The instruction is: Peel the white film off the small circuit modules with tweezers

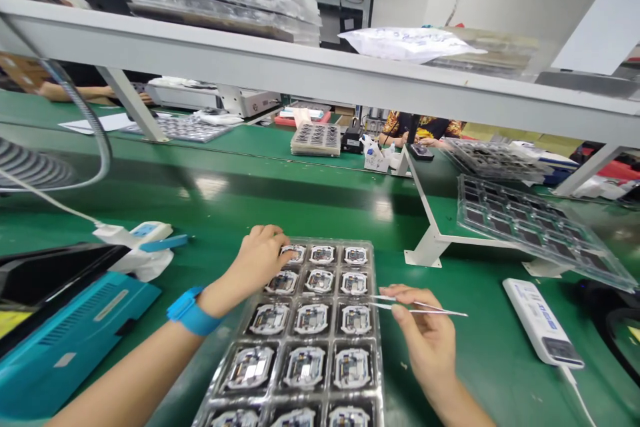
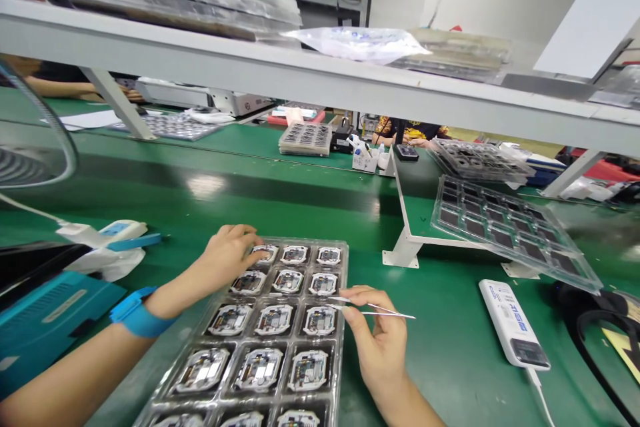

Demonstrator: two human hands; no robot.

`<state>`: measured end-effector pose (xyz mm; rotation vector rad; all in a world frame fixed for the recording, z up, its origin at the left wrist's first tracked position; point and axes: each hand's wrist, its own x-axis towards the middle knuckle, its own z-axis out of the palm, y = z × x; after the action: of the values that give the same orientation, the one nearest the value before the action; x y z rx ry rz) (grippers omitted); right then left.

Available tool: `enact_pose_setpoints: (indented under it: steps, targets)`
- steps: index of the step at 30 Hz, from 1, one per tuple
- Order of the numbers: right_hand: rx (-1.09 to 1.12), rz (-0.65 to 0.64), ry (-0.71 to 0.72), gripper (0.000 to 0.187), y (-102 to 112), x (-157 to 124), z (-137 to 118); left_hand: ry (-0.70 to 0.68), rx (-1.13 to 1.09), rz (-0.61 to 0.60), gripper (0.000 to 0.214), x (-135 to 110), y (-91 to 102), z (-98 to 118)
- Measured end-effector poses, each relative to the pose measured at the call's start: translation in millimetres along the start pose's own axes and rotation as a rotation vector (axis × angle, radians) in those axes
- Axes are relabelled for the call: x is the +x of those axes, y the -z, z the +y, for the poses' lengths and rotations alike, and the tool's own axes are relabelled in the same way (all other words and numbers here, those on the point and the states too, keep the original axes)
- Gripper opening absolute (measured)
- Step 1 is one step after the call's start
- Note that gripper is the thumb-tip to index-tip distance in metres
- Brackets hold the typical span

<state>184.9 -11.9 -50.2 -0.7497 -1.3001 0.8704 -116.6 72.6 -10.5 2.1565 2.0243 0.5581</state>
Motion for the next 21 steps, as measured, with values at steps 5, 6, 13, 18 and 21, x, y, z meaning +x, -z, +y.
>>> enact_pose_setpoints:
  steps: [5,6,13,18,21]
  targets:
    - [0.065,0.078,-0.080,0.008,-5.6,0.3,-4.6,-0.015,-0.134,-0.030,0.023,-6.8,14.7,13.9]
    - [0.099,0.105,-0.100,0.007,-6.9,0.2,-5.1,-0.019,-0.190,-0.055,0.027,-10.8,17.1,23.1]
    - [0.214,0.231,-0.171,0.013,-10.2,3.1,-4.1,0.221,-1.051,-0.537,0.041,-53.5,5.2,106.6]
    - [0.201,0.155,-0.169,0.009,-13.8,4.4,-8.5,0.307,-1.173,-0.629,0.045,-69.7,-3.1,129.5]
    - [0.147,0.126,-0.164,0.007,-15.2,2.8,-9.2,0.296,-1.206,-0.575,0.043,-71.5,-4.6,131.9]
